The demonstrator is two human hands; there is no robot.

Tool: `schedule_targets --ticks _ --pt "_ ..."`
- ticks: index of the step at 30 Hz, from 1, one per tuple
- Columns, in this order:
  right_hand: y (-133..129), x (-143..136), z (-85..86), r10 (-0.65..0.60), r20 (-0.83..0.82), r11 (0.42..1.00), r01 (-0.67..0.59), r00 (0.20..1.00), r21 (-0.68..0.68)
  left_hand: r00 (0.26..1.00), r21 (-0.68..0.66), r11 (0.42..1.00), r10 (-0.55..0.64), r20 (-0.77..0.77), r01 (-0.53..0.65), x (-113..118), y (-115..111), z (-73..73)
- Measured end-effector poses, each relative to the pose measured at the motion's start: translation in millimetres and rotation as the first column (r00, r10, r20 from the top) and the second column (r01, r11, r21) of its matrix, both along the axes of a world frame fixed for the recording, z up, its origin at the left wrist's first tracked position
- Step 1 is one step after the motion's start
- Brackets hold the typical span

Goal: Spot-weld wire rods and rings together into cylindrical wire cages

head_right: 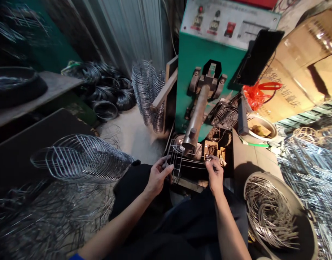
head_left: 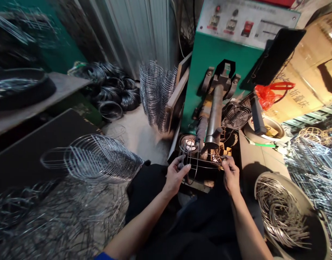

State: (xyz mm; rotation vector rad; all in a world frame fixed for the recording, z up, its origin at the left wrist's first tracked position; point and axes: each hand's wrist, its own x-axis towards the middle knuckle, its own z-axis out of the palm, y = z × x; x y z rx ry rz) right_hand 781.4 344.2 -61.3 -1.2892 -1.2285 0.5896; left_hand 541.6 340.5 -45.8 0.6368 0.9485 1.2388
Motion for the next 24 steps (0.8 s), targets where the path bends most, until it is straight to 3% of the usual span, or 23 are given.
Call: schedule_targets --ticks 7,24 --pt "20.7 -2.5 -1.8 -0.015 0.085 0.998 0.01 0.996 0.056 0.999 -0.002 1.0 -0.012 0.044 0.012 2.4 5.3 10.1" --pt "36.2 13.2 -0.1 -0.003 0.146 0.999 -0.005 0.989 0.051 0.999 0.028 1.0 -0.003 0.054 0.001 13.2 16.9 11.0"
